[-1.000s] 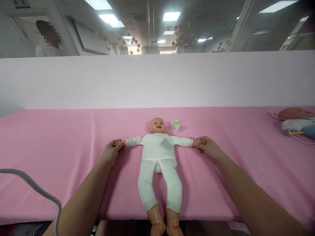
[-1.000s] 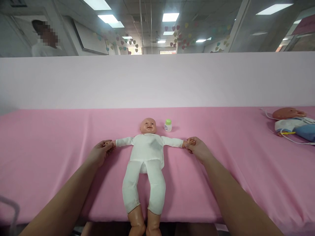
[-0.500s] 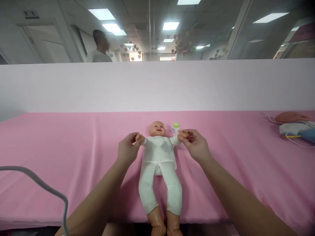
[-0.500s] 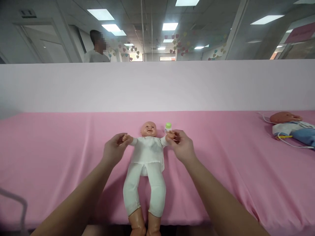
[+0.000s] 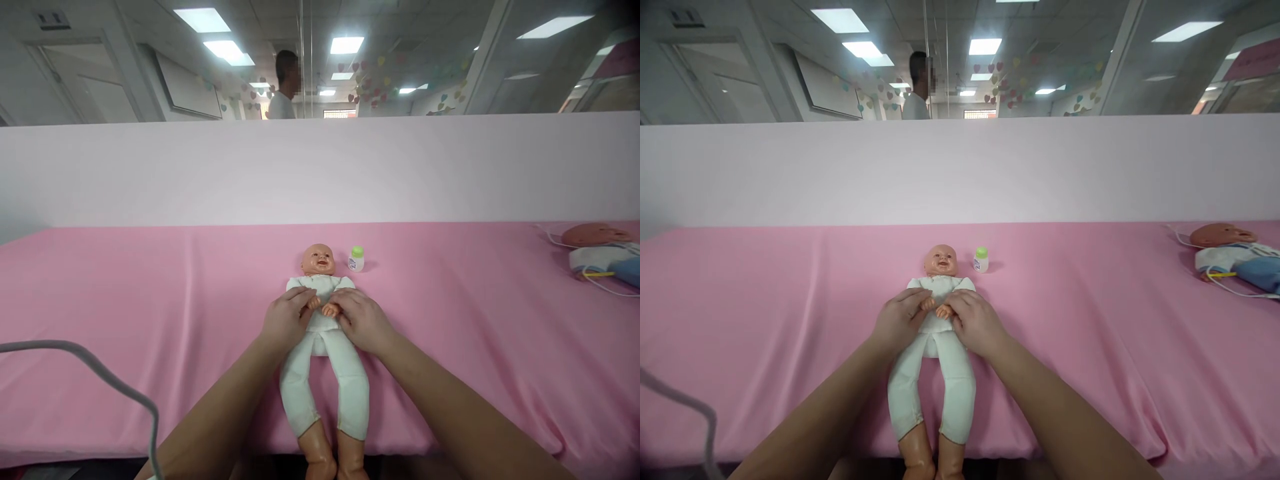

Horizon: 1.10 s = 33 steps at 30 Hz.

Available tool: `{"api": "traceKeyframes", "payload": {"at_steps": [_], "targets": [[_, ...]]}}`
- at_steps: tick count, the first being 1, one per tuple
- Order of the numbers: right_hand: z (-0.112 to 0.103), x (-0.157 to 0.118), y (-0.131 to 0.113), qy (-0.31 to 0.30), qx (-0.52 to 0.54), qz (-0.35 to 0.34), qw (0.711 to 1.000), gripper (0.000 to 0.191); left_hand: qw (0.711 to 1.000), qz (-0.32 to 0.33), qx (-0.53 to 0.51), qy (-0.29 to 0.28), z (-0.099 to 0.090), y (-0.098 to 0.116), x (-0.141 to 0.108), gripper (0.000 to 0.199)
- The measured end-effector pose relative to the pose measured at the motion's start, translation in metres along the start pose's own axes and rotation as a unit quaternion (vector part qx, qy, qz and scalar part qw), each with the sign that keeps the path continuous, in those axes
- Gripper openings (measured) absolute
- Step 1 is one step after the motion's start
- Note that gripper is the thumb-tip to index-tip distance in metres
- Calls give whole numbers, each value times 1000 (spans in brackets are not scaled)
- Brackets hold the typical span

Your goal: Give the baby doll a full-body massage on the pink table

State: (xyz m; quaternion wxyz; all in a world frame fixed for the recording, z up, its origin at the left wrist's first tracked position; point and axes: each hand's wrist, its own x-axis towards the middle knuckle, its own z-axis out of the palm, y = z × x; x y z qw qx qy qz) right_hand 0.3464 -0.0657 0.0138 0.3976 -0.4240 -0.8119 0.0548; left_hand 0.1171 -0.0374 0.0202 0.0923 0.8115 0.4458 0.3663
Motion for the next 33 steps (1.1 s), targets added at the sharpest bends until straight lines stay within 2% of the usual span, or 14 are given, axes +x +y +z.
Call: {"api": "traceKeyframes", "payload": {"at_steps": [3,6,8,11,13,14,17,20,22,24,25,28,30,33], "targets": [[-5,2,18,107,123,117,980,28,981,-107,-122,107,-9,-15,7,30],[-13,2,49,256,272,245,895,37,906,-232,-270,228,-18,-43,14,32],[-19,0,73,307,320,330,833,49,844,-299,-343,284,-22,-67,17,27],[-29,-8,104,305,361,446,760,46,753,-416,-404,311,-25,-98,18,18],[-33,-15,120,258,372,494,742,38,713,-477,-414,304,-24,-111,19,14],[-35,-18,126,230,375,505,742,34,706,-494,-411,298,-24,-116,19,13],[-36,-23,134,180,368,508,758,31,710,-505,-402,282,-23,-120,20,14],[-35,-19,126,219,356,480,771,36,705,-486,-428,288,-24,-114,21,12],[-35,-14,111,259,344,437,790,46,724,-444,-437,297,-27,-103,20,11],[-34,-8,90,265,319,381,826,57,770,-384,-414,297,-30,-87,18,15],[-33,-6,78,244,300,353,852,59,801,-354,-387,287,-31,-77,17,18],[-27,-2,44,157,249,253,922,41,899,-279,-261,215,-30,-46,12,28],[-23,-1,27,92,196,193,957,32,950,-211,-171,153,-26,-28,8,28],[-18,-1,14,12,93,113,989,38,992,-88,-58,70,-16,-12,3,24]]}}
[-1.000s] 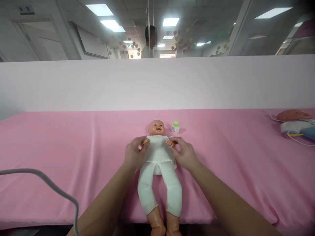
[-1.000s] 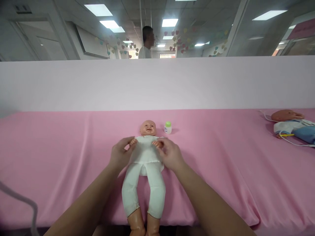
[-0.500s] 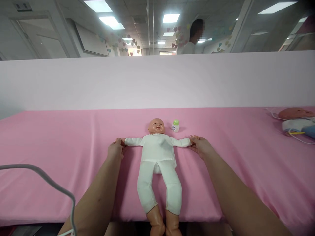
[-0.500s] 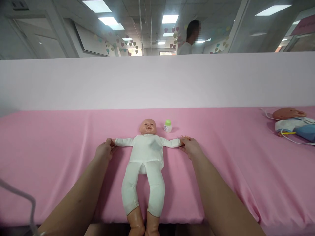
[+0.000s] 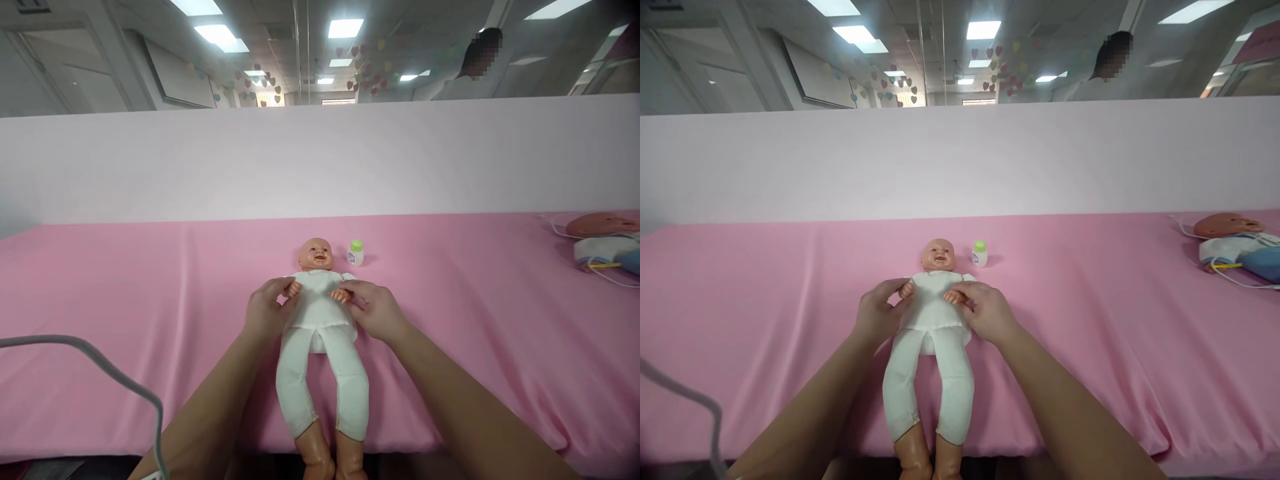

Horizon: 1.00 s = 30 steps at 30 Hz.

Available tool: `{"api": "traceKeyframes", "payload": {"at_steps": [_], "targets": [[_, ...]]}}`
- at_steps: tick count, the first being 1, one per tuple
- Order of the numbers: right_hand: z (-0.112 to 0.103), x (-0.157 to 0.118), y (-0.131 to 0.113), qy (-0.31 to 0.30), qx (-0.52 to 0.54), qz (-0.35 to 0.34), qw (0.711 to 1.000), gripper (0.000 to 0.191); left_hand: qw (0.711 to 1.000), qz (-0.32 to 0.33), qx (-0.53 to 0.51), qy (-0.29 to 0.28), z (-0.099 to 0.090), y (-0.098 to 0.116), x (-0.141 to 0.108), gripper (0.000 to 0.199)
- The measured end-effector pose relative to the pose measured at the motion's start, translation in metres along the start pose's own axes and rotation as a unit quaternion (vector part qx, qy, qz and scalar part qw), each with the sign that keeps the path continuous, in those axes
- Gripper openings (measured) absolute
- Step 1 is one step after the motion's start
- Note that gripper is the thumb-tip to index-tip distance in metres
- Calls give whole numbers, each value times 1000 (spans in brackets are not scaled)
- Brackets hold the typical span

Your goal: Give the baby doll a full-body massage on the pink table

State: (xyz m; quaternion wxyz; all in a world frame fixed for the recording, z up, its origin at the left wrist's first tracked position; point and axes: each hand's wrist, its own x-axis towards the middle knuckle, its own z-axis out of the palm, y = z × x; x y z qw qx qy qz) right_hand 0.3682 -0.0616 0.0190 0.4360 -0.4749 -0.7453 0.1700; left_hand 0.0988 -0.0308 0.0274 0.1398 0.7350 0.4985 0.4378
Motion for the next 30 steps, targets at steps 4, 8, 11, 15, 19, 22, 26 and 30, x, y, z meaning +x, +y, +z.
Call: {"api": "traceKeyframes", "payload": {"at_steps": [4,8,11,15,19,22,26,30], "targets": [[6,-2,3,-47,-105,-97,989,44,990,95,73,-77,8,-2,-5,29],[13,-4,6,-56,-139,-133,980,42,981,138,86,-103,9,-9,-5,30],[14,-5,3,-45,-117,-127,984,42,987,121,47,-99,8,-9,-4,29],[3,-2,5,26,2,-18,999,33,996,-17,-85,-26,2,-11,3,34],[-16,3,27,157,146,125,969,37,934,-183,-288,107,-5,-30,15,37],[-27,7,56,218,186,222,932,50,842,-319,-402,167,-6,-54,25,25],[-30,9,95,221,267,347,872,40,758,-431,-445,205,-3,-81,33,12],[-26,9,106,190,296,376,857,33,751,-443,-449,197,-2,-83,34,10]]}}
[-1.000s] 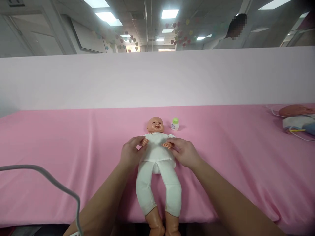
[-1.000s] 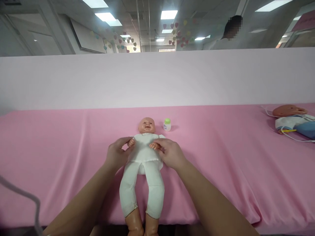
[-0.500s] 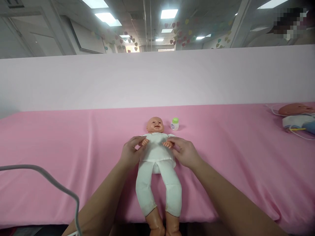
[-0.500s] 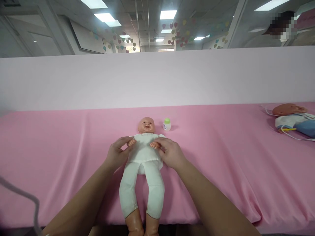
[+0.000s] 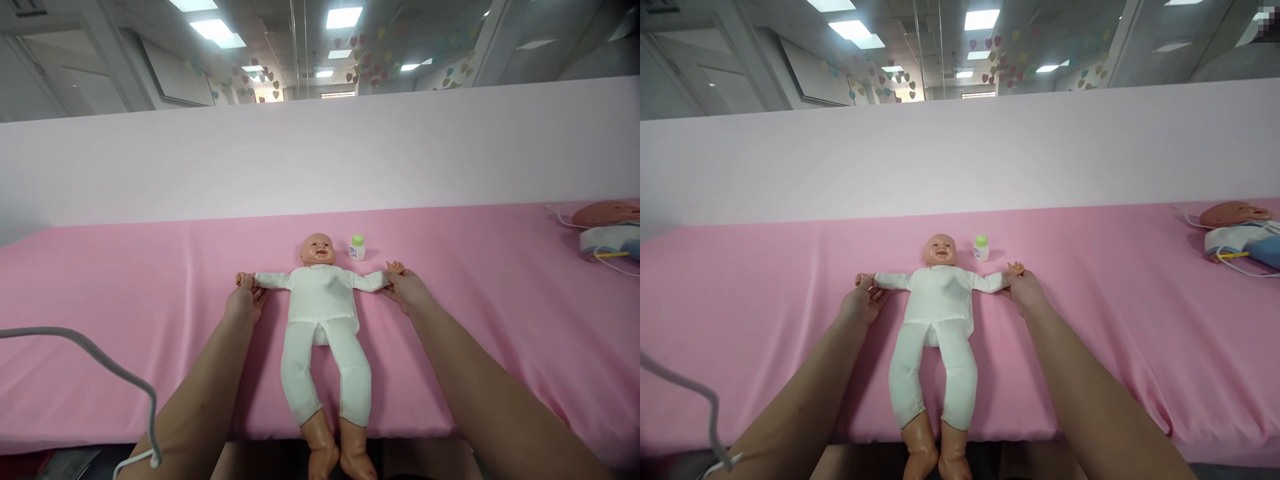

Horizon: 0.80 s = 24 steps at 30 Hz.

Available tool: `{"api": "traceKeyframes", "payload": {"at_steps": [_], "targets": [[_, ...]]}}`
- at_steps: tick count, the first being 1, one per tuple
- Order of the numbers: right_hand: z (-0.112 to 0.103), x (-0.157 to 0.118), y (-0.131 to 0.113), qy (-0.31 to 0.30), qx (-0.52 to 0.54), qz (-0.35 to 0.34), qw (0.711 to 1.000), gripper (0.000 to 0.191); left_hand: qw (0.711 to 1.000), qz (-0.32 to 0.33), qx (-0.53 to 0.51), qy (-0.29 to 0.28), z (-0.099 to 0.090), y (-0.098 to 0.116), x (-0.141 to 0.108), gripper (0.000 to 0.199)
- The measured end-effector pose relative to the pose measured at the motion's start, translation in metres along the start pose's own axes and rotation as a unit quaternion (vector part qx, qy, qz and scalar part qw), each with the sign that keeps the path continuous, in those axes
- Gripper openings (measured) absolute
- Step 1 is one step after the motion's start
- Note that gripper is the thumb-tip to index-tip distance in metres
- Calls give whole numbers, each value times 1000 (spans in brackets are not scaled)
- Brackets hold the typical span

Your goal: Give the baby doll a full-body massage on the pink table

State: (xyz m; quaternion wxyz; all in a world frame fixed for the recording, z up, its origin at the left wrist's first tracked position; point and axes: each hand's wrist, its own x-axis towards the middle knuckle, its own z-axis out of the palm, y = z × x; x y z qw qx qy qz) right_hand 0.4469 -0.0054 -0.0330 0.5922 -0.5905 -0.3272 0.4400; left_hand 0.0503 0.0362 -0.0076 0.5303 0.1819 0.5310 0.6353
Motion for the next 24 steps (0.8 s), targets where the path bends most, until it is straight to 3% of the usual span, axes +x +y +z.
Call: {"api": "traceKeyframes", "payload": {"at_steps": [3,6,8,11,13,15,18,21,23,24], "targets": [[11,-13,-6,37,-14,-57,998,47,997,58,39,-26,3,2,-17,14],[27,-41,-16,30,-79,-184,979,62,965,204,138,-91,8,4,-43,25],[39,-63,-22,-25,-110,-259,959,53,915,293,246,-128,12,4,-59,30],[53,-89,-29,-138,-212,-344,904,37,799,401,410,-179,16,-2,-76,31],[59,-98,-31,-188,-284,-399,851,35,721,446,481,-223,18,-7,-80,32],[61,-101,-32,-210,-328,-441,809,34,674,454,523,-256,18,-11,-80,34],[62,-101,-31,-224,-358,-468,776,34,655,443,550,-270,17,-14,-76,40],[64,-103,-30,-230,-378,-474,761,32,657,436,549,-277,18,-14,-76,41],[66,-105,-29,-221,-381,-475,762,30,681,423,529,-280,19,-14,-77,38],[66,-106,-29,-210,-377,-469,770,29,707,408,508,-275,19,-13,-78,37]]}}
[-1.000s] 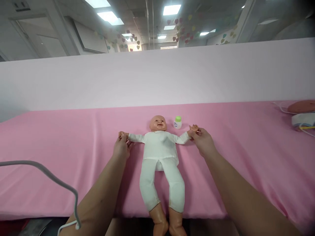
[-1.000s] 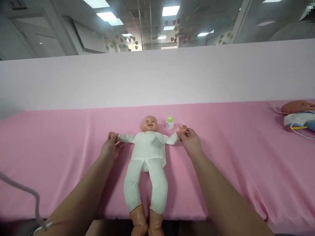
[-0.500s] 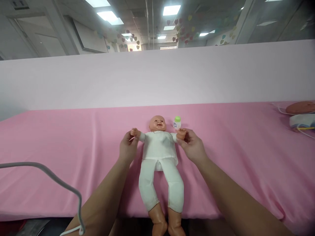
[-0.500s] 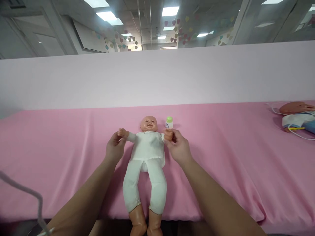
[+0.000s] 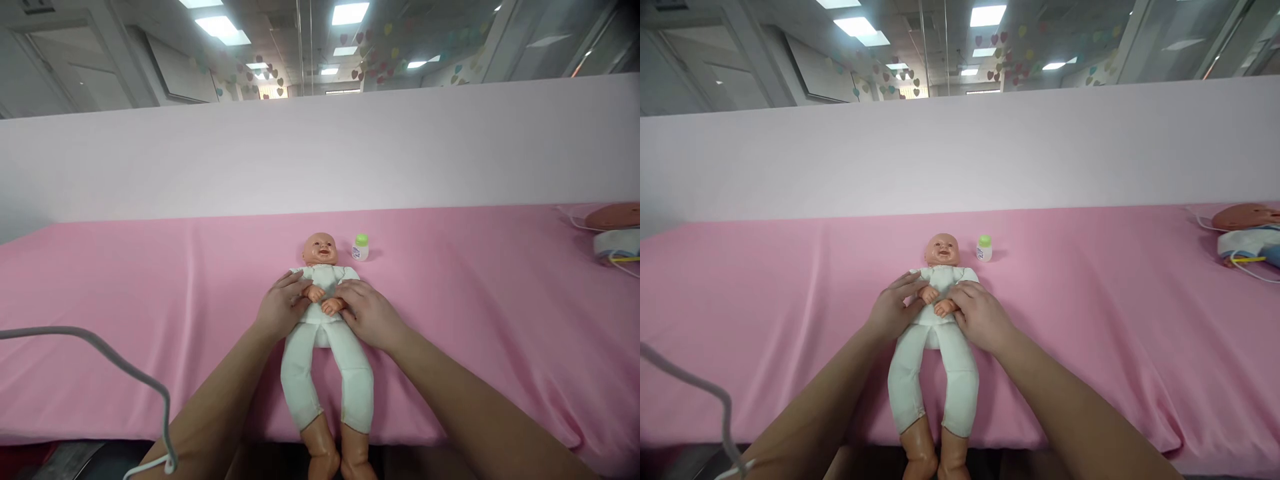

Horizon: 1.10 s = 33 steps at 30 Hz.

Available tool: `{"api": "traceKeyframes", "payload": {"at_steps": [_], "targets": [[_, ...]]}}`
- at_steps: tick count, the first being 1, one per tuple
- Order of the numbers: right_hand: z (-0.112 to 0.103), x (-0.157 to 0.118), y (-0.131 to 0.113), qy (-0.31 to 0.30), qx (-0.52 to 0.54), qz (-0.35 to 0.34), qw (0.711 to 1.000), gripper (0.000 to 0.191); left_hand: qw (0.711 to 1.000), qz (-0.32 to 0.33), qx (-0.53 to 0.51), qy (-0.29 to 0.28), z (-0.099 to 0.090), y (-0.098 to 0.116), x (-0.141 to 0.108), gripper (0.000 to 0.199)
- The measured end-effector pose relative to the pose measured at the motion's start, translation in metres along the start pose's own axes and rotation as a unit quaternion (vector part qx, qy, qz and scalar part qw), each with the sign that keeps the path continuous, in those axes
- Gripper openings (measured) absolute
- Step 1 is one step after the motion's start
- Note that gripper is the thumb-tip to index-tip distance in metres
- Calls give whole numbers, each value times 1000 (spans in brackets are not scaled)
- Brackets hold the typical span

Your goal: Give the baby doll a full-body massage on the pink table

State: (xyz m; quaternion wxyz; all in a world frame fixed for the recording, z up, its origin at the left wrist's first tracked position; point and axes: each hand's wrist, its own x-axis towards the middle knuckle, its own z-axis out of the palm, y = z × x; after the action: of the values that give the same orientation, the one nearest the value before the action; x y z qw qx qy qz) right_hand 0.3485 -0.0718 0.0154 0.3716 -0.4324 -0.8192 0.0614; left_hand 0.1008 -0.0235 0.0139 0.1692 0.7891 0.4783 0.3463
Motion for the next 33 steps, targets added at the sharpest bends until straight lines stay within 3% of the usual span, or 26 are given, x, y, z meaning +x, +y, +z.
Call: {"api": "traceKeyframes", "payload": {"at_steps": [2,4,8,10,14,16,18,20,22,24,26,28,30,33], "targets": [[0,0,2,39,30,52,997,26,993,-55,-93,41,-2,0,2,34],[-3,0,11,119,101,130,979,26,966,-107,-213,96,-5,-4,5,33],[-15,2,52,290,265,272,879,47,866,-210,-410,196,-13,-23,16,27],[-20,2,76,313,319,353,822,53,809,-290,-455,234,-16,-36,22,25],[-21,-2,111,284,415,483,717,29,721,-403,-493,274,-16,-59,31,18],[-19,-6,119,248,438,514,695,22,701,-422,-505,275,-15,-66,32,13],[-17,-8,122,229,444,524,690,25,700,-423,-506,273,-14,-68,32,11],[-16,-8,121,234,438,514,699,32,712,-412,-499,274,-14,-66,30,13],[-15,-6,114,269,411,476,730,42,738,-384,-479,280,-15,-59,28,16],[-15,-3,101,300,354,411,785,53,787,-328,-440,282,-15,-49,23,19],[-16,-1,80,292,296,324,850,60,854,-254,-371,262,-13,-35,17,21],[-16,-1,57,248,253,233,906,55,917,-176,-280,222,-10,-20,11,23],[-17,-1,36,175,186,168,952,43,962,-109,-173,178,-5,-7,5,29],[-16,-1,16,59,71,73,993,41,993,-22,-30,113,2,4,0,34]]}}
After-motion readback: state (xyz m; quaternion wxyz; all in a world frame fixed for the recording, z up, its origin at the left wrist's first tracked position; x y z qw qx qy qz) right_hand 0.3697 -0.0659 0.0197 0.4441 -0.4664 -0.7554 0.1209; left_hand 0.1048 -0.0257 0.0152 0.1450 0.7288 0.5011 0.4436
